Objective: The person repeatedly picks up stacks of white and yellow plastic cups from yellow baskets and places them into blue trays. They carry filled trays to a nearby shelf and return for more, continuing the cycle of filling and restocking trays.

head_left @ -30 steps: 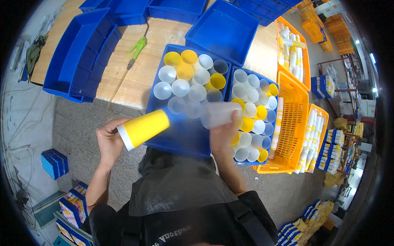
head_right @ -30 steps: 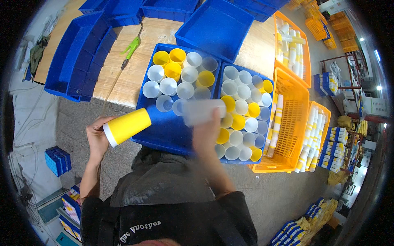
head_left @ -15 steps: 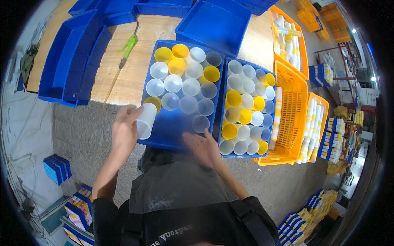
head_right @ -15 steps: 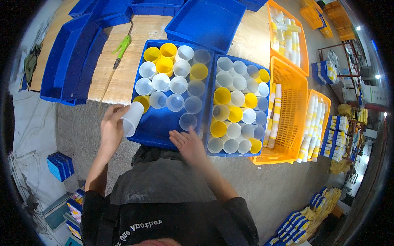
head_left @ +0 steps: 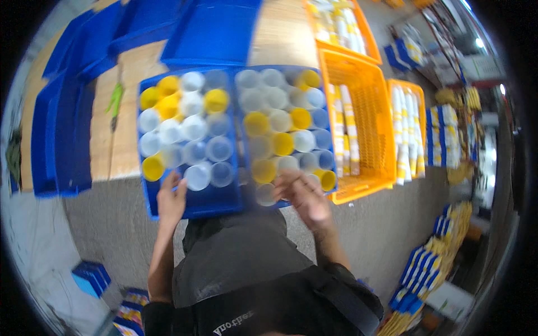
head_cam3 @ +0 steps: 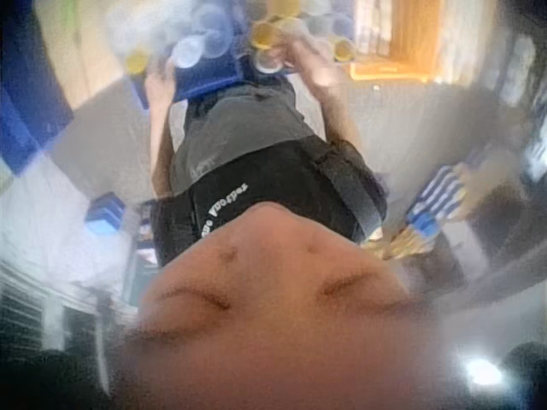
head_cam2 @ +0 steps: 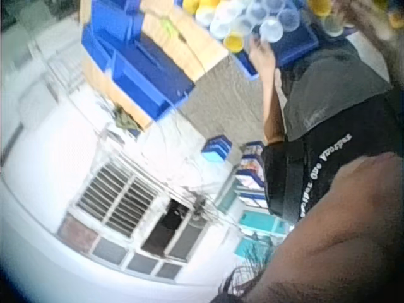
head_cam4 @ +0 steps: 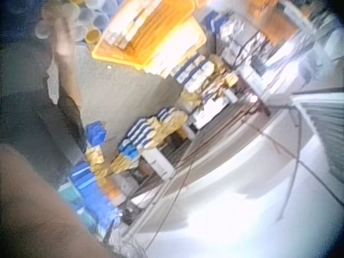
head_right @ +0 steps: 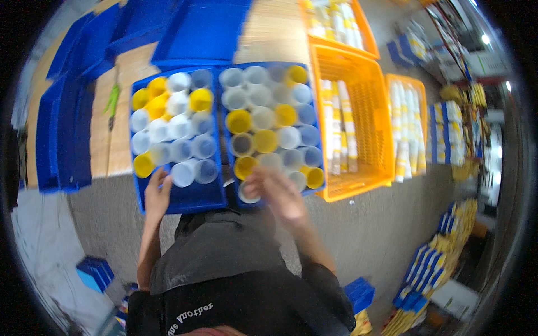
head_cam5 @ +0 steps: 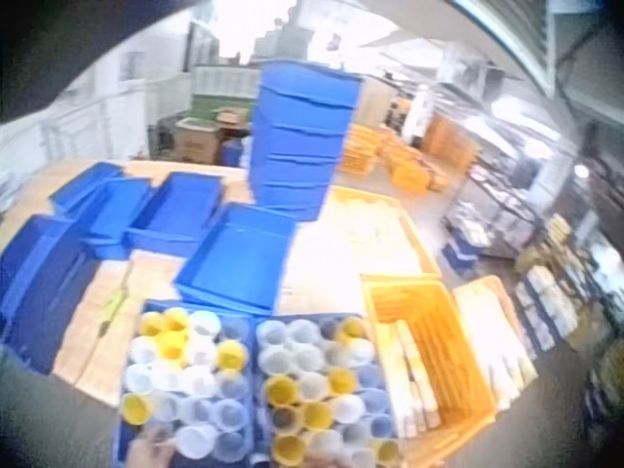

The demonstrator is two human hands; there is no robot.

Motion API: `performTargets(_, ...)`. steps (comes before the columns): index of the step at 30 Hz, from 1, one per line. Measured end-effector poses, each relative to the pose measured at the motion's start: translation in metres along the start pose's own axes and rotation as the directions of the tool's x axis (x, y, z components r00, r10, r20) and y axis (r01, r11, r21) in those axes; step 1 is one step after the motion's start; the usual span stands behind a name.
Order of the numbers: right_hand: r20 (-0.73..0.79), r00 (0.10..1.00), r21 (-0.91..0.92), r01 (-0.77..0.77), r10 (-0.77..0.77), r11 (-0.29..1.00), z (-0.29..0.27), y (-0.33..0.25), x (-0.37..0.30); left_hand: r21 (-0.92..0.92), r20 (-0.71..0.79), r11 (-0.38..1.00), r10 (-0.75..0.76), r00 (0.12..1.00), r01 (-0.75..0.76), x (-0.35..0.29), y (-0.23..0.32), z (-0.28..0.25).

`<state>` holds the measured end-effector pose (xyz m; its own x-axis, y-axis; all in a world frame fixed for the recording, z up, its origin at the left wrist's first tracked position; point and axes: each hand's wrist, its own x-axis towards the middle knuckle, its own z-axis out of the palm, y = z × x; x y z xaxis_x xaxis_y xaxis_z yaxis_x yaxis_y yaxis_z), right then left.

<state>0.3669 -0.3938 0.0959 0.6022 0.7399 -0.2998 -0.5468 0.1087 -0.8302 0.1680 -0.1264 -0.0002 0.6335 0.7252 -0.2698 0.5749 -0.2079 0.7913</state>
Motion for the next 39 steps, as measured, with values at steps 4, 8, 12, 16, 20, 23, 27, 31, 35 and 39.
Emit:
performTargets(4, -0.477, 0.788, -0.475, 0.140, -0.388, 0.869, -0.173, -0.016, 0.013, 0.044, -0.338, 0.977, 0.211, 0.917, -0.209, -0.033, 0.047, 0.031)
performTargets(8, -0.649, 0.702, -0.695, -0.389, -0.294, 0.605, -0.419, 0.064, 0.058, 0.116, -0.236, 0.913, 0.408, 0.882, -0.391, -0.063, 0.111, 0.108)
performTargets(12, -0.684, 0.710, -0.701, -0.703, 0.169, 0.120, -0.607, 0.213, 0.071, 0.337, 0.150, 0.719, 0.597, 0.788, -0.608, -0.073, 0.146, 0.197)
performTargets(16, -0.648, 0.650, -0.661, -0.739, 0.398, 0.130, -0.671, 0.365, 0.067, 0.509, 0.403, 0.604, 0.462, 0.790, -0.613, -0.073, 0.139, 0.263)
performTargets(20, -0.601, 0.668, -0.727, -0.685, 0.439, 0.047, -0.658, 0.433, 0.087, 0.578, 0.367, 0.555, 0.477, 0.799, -0.598, -0.074, 0.130, 0.273)
performTargets(23, -0.516, 0.656, -0.775, -0.632, 0.551, 0.028, -0.620, 0.409, 0.098, 0.587, 0.398, 0.554, 0.438, 0.806, -0.590, -0.074, 0.130, 0.269)
performTargets(27, -0.760, 0.617, -0.603, -0.786, 0.204, 0.132, -0.532, 0.310, 0.087, 0.583, 0.400, 0.530, 0.472, 0.786, -0.615, -0.074, 0.132, 0.269)
performTargets(31, -0.786, 0.591, -0.533, -0.796, 0.182, 0.286, -0.451, 0.197, 0.066, 0.582, 0.417, 0.528, 0.459, 0.785, -0.618, -0.074, 0.138, 0.267)
performTargets(35, -0.741, 0.663, -0.563, -0.700, 0.106, 0.440, -0.426, 0.103, 0.039, 0.462, 0.352, 0.629, 0.517, 0.780, -0.625, -0.075, 0.148, 0.260)
performTargets(39, -0.560, 0.828, -0.749, -0.489, -0.033, 0.446, -0.408, 0.027, -0.020, 0.247, 0.103, 0.746, 0.614, 0.782, -0.618, -0.074, 0.159, 0.228)
